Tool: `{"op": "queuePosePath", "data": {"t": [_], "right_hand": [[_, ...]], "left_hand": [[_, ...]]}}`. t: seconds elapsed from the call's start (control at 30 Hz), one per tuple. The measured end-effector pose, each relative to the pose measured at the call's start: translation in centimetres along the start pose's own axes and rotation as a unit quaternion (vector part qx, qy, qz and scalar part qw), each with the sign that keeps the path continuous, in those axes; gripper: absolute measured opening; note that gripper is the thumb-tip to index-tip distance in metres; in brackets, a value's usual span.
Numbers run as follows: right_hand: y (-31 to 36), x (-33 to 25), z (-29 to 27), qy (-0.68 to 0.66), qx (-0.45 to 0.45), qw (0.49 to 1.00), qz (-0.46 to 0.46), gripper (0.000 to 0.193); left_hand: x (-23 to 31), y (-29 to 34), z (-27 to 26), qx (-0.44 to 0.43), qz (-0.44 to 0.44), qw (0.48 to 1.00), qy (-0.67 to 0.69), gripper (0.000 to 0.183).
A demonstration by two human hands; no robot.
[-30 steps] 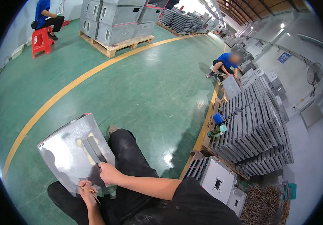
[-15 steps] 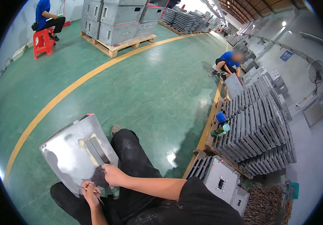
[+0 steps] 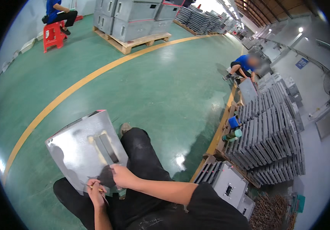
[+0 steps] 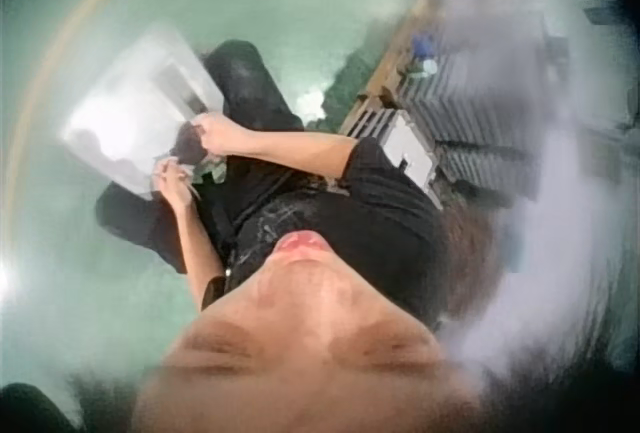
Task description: Sanding and refining a metal enclosure part using sandpaper and a scraper tool.
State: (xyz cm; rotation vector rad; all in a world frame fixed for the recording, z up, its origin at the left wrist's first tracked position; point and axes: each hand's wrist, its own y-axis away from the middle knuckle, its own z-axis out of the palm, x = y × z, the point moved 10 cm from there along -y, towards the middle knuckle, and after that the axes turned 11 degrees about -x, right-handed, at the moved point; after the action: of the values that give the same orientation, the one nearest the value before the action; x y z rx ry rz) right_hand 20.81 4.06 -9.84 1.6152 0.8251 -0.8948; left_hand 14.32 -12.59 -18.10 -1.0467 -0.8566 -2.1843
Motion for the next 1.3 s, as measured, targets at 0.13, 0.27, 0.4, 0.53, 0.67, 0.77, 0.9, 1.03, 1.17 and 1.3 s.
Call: {"op": "queuePosePath", "data": {"t": [0.13, 0.27, 0.4, 0.53, 0.67, 0.77, 0.9, 1.03, 1.17, 1.3], "right_hand": [[-0.5, 1.0, 0.5, -0.103, -0.026, 0.991, 0.083, 0.050], [0.2, 1.1, 0.0, -0.052, 0.003, 0.998, 0.030, 0.048], [-0.5, 1.3, 0.3, -0.110, -0.037, 0.990, 0.076, 0.048], [-0.4, 1.9, 0.8, -0.105, -0.040, 0.990, 0.080, 0.049], [-0.3, 1.8, -0.2, -0.124, -0.005, 0.990, 0.070, 0.053], [-1.2, 1.7, 0.8, -0.115, -0.061, 0.987, 0.091, 0.052], [1.4, 1.8, 0.5, -0.128, -0.039, 0.985, 0.107, 0.052], [1.1, 1.9, 1.4, -0.134, -0.047, 0.985, 0.099, 0.053], [1.9, 0.9, -0.2, -0.054, -0.016, 0.997, 0.058, 0.051], [0.8, 1.5, -0.1, 0.015, 0.001, 0.999, 0.046, 0.050]], "left_hand": [[0.8, -0.1, 0.4, -0.014, 0.028, 0.999, -0.015, 0.005], [0.2, 0.0, 0.2, -0.002, 0.000, 1.000, -0.020, 0.006], [1.3, 0.3, 0.5, 0.027, 0.059, 0.998, -0.020, 0.008], [0.4, 0.1, 0.4, -0.013, 0.008, 0.999, -0.032, 0.007], [1.0, 0.2, 0.5, -0.010, 0.044, 0.999, -0.012, 0.006], [0.8, 0.3, 0.7, -0.005, 0.013, 1.000, -0.017, 0.005], [0.5, 0.1, 0.9, -0.011, 0.010, 1.000, -0.007, 0.005], [0.9, 0.6, 0.7, 0.007, 0.023, 1.000, 0.003, 0.006], [1.0, 0.3, 1.1, -0.013, 0.004, 1.000, 0.000, 0.006], [1.6, 0.4, 1.5, -0.006, 0.005, 1.000, 0.010, 0.007]]}}
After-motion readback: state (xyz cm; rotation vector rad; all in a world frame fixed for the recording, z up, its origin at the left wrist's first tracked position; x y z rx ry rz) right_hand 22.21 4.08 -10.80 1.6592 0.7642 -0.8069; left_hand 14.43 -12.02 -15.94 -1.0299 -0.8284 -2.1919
